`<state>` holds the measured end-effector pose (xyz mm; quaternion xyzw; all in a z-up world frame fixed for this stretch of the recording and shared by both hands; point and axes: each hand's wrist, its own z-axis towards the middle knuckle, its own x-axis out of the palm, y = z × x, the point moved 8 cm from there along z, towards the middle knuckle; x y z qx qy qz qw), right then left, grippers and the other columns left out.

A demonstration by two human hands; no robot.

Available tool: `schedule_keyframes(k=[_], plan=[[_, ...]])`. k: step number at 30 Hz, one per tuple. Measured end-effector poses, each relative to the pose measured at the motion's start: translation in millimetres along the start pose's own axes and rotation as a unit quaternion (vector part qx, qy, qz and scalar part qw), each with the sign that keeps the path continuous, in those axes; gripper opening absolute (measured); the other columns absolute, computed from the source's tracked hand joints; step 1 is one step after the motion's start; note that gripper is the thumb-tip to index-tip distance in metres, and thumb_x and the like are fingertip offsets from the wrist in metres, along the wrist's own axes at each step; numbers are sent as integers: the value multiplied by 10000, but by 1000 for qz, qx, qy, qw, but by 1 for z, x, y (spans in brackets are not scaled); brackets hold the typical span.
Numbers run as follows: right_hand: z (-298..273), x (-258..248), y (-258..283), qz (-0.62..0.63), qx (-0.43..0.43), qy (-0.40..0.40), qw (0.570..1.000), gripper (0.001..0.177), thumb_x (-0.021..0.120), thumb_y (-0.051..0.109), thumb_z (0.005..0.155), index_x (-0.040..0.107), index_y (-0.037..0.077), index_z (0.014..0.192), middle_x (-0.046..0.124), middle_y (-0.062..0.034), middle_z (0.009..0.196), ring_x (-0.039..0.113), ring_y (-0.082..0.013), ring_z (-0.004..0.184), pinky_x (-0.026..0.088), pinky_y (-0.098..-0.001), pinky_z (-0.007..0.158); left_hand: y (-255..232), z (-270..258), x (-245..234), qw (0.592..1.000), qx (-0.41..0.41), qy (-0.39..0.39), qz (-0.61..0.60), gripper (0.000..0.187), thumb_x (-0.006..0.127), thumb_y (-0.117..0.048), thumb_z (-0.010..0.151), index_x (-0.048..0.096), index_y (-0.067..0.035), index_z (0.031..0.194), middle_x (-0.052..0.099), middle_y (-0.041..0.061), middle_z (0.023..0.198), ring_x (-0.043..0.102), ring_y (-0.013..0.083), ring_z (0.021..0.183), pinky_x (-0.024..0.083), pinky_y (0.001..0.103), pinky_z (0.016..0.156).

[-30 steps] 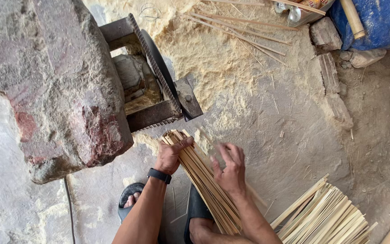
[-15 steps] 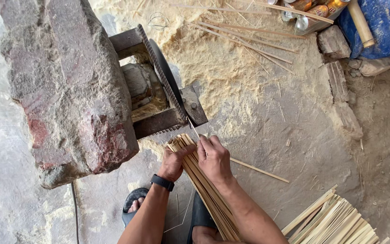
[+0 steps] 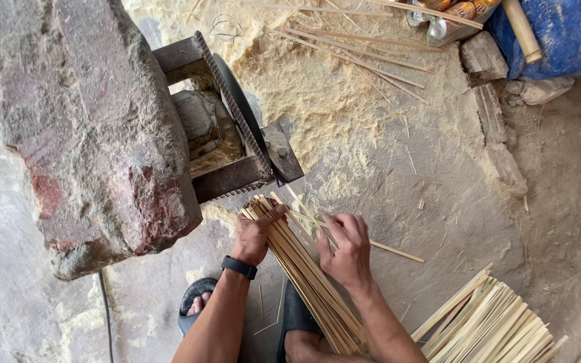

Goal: The person uses a bench-mounted circular saw to cut thin bamboo strips to uniform lengths. They feed bundles of strips into the blade, collect the cut pieces, and stack them on the floor.

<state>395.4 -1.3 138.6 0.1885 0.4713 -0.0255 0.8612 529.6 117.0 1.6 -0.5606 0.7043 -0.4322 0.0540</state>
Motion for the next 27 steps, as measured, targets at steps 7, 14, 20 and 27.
schedule_keyframes(k=[7,14,20,27], plan=[[-21,45,-6,149,86,93,981,180,660,7,934,735,-59,1083,707,-142,846,686,-156,587,551,-234,415,1,1,12,998,22,47,-40,333,830,-109,788,722,4,1082,764,151,995,736,237,865,630,405,787],[18,83,-2,134,90,92,983,168,660,6,959,719,-108,1067,682,-150,779,666,-183,550,543,-257,392,-3,0,3,999,17,28,38,324,825,-110,790,776,23,1081,811,175,1052,782,237,928,626,399,881],[35,81,4,141,78,84,983,199,628,26,984,707,-116,1097,664,-145,810,658,-178,578,548,-263,431,-9,-2,4,999,22,8,36,271,815,-140,814,788,14,1036,805,187,1022,766,240,844,626,418,792],[4,-3,8,-12,-12,-12,1000,245,605,193,1013,651,-8,1144,627,-108,885,583,-230,651,520,-329,562,-14,-10,9,999,-1,10,42,310,836,-169,786,780,29,1017,800,225,1022,763,280,837,642,425,790]])
